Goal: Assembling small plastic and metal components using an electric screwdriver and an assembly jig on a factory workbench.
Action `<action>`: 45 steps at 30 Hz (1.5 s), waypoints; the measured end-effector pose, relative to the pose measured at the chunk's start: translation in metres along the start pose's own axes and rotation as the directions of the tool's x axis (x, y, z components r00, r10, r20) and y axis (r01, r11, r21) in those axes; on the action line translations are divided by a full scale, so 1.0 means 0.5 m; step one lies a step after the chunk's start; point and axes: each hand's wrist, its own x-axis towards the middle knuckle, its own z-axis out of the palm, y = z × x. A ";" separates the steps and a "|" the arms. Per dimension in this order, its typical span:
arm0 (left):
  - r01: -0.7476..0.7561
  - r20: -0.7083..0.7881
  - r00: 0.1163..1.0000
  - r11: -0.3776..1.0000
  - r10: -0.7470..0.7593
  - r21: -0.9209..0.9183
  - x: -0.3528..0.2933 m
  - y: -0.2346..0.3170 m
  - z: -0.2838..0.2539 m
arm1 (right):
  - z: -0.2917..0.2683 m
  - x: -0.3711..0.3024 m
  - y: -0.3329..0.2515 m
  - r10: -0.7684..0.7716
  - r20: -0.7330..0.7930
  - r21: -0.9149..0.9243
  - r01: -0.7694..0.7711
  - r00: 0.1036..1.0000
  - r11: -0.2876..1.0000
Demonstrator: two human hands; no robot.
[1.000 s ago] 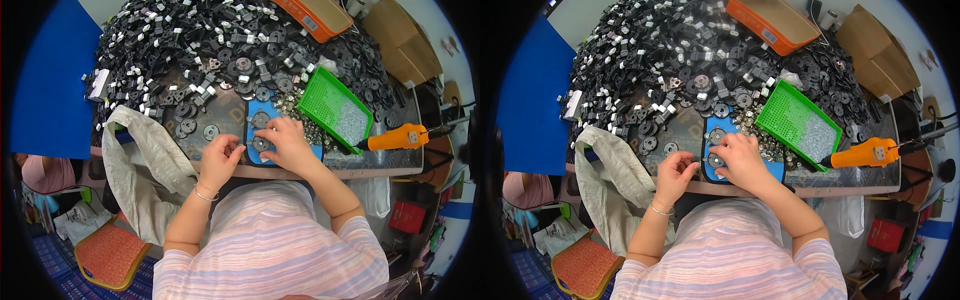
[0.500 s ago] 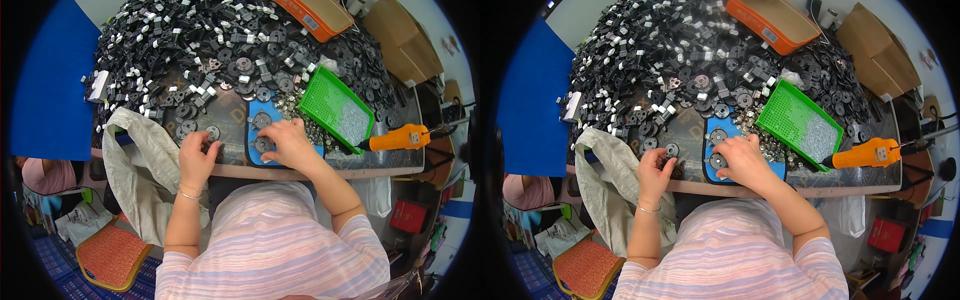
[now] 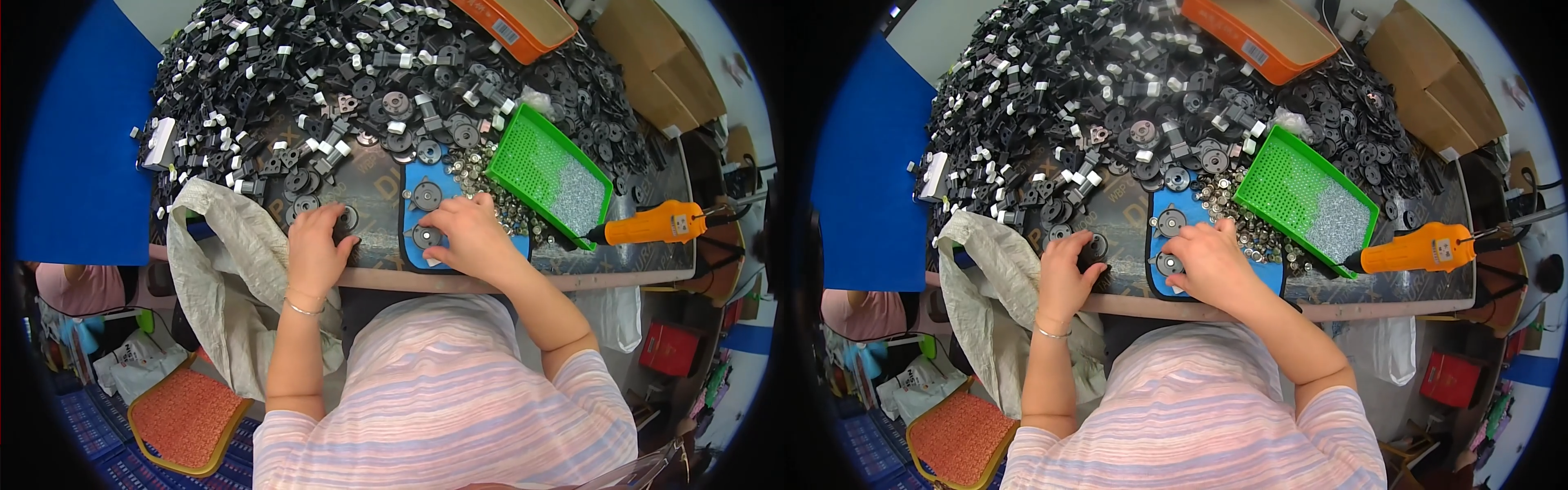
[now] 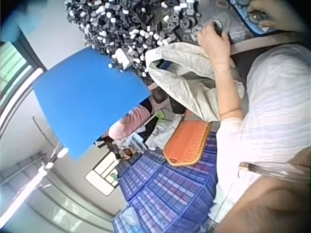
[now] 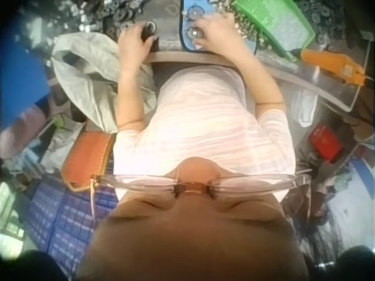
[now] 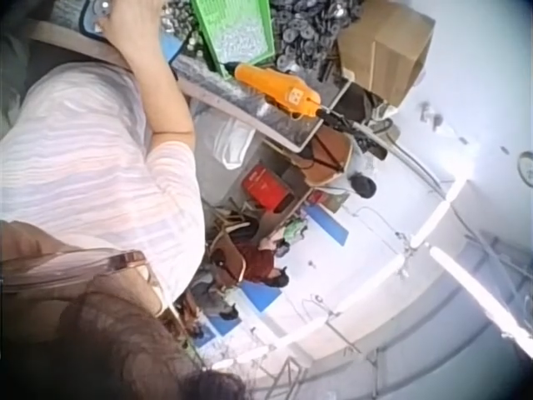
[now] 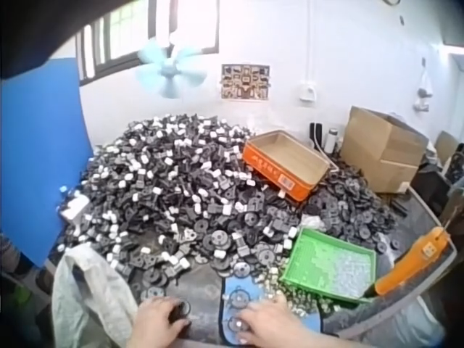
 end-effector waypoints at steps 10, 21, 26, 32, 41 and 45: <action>0.049 0.043 0.998 0.999 -0.049 -0.004 0.023 -0.007 0.022 | -0.054 -0.014 0.010 0.031 -0.234 0.238 0.026 0.972 0.971; 0.208 0.452 0.861 0.973 -0.233 0.104 0.099 -0.031 -0.027 | -0.078 -0.075 0.043 0.143 -0.191 0.522 -0.022 0.971 0.852; 0.057 0.358 0.930 0.994 -0.088 0.098 0.079 -0.043 -0.017 | -0.049 -0.103 0.017 0.066 -0.078 0.573 -0.009 0.995 0.820; 0.148 0.237 0.962 0.988 -0.135 -0.035 0.065 -0.037 -0.015 | -0.027 -0.108 0.001 -0.040 -0.028 0.591 0.049 0.999 0.805; 0.133 0.326 0.937 0.991 -0.126 0.002 0.080 -0.048 -0.015 | -0.009 -0.103 -0.017 -0.084 0.007 0.622 0.061 0.996 0.780; 0.061 0.303 0.952 0.997 -0.044 -0.046 0.073 -0.025 -0.020 | -0.016 -0.100 -0.016 -0.079 0.032 0.651 0.039 0.996 0.758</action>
